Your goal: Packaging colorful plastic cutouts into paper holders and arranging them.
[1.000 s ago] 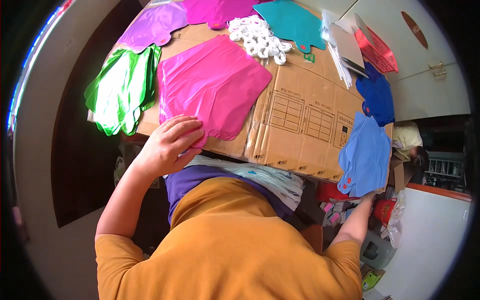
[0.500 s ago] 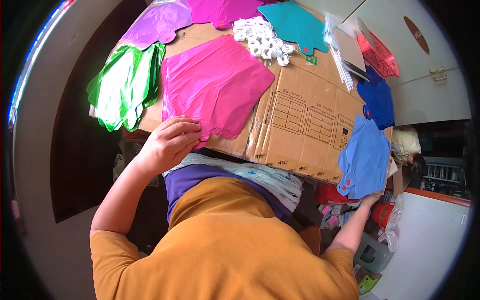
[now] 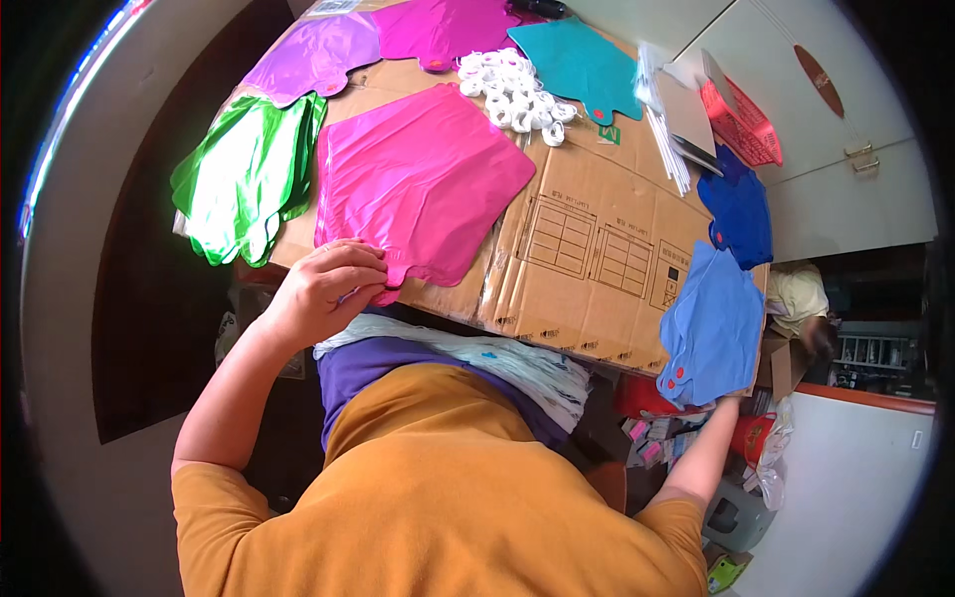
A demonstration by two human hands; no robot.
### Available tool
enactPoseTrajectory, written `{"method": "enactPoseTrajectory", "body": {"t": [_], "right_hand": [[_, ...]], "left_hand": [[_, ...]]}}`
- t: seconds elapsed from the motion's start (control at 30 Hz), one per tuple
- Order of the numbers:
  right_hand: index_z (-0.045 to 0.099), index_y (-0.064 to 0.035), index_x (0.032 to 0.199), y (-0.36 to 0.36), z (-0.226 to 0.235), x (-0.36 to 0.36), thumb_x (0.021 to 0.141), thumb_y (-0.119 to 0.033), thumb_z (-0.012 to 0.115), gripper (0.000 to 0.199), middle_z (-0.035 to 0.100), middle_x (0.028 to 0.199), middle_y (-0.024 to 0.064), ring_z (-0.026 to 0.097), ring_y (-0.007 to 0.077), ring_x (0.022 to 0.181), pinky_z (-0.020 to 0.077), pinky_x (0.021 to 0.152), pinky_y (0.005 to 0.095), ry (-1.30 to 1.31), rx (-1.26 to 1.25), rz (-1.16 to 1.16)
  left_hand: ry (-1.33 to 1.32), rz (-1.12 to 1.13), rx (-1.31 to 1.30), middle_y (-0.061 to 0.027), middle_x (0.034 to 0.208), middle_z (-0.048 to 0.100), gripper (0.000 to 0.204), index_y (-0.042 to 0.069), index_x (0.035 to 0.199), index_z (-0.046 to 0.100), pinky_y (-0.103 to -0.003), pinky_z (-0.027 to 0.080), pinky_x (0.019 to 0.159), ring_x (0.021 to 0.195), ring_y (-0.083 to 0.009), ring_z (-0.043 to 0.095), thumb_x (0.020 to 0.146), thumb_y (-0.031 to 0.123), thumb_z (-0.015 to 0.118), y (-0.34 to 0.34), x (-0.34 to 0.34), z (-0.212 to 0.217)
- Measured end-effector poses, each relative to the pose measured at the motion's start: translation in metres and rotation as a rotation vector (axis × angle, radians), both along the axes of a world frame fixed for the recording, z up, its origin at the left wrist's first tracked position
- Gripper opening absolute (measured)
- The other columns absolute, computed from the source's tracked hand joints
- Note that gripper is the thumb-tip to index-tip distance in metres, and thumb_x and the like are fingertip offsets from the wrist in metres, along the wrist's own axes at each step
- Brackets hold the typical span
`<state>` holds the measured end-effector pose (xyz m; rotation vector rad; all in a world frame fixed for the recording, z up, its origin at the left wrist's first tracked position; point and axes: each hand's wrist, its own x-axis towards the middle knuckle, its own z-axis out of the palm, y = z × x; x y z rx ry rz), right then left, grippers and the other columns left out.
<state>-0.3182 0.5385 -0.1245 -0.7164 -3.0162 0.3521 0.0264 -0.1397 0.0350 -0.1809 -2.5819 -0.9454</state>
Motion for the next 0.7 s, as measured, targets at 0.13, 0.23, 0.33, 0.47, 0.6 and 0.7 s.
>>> {"method": "enactPoseTrajectory", "body": {"t": [0.13,0.23,0.33,0.47,0.6,0.7], "right_hand": [[0.064,0.0004,0.108,-0.009,-0.008,-0.003,0.092,-0.032,0.062,0.036,0.069,0.105,0.0132,0.066,0.0273,0.091,0.0519,0.080,0.0427,-0.001,-0.001,0.021],[0.064,0.0006,0.109,-0.016,-0.008,-0.009,0.092,-0.032,0.062,0.037,0.069,0.105,0.0133,0.066,0.0272,0.092,0.0518,0.080,0.0424,-0.003,-0.006,0.036],[0.064,0.0007,0.110,-0.030,-0.015,-0.012,0.091,-0.032,0.062,0.037,0.069,0.106,0.0135,0.065,0.0270,0.093,0.0517,0.080,0.0422,-0.008,-0.003,0.063],[0.063,0.0009,0.111,-0.055,-0.026,-0.022,0.091,-0.032,0.062,0.038,0.069,0.107,0.0137,0.065,0.0268,0.094,0.0515,0.081,0.0420,-0.004,0.003,0.110],[0.063,0.0011,0.112,-0.064,-0.025,-0.030,0.091,-0.032,0.062,0.039,0.068,0.108,0.0139,0.065,0.0266,0.095,0.0514,0.081,0.0417,-0.014,-0.003,0.126],[0.062,0.0013,0.113,-0.067,-0.028,-0.028,0.091,-0.032,0.062,0.040,0.068,0.109,0.0141,0.065,0.0265,0.096,0.0513,0.082,0.0415,-0.016,-0.005,0.137]], "left_hand": [[-0.014,0.002,0.038,-0.0120,0.096,0.068,0.015,0.001,0.091,0.070,-0.040,0.053,0.087,0.095,-0.0299,0.066,0.076,-0.003,0.070,-0.001,-0.001,0.001],[-0.031,0.011,0.050,-0.0126,0.096,0.068,0.015,0.000,0.091,0.069,-0.040,0.053,0.088,0.096,-0.0301,0.066,0.077,-0.004,0.069,-0.001,-0.002,0.001],[-0.040,0.025,0.059,-0.0134,0.097,0.068,0.015,-0.001,0.092,0.069,-0.039,0.053,0.088,0.097,-0.0302,0.066,0.078,-0.004,0.068,0.000,-0.001,-0.002],[-0.065,0.032,0.065,-0.0141,0.099,0.068,0.015,-0.002,0.093,0.069,-0.039,0.053,0.088,0.098,-0.0305,0.066,0.078,-0.004,0.066,0.001,-0.001,-0.001],[-0.092,0.041,0.059,-0.0142,0.099,0.068,0.017,-0.002,0.095,0.069,-0.038,0.054,0.087,0.098,-0.0307,0.066,0.078,-0.004,0.066,0.000,0.003,0.002],[-0.081,0.036,0.044,-0.0146,0.099,0.068,0.017,-0.002,0.095,0.069,-0.038,0.054,0.087,0.098,-0.0307,0.066,0.079,-0.004,0.065,0.001,0.002,0.003]]}}
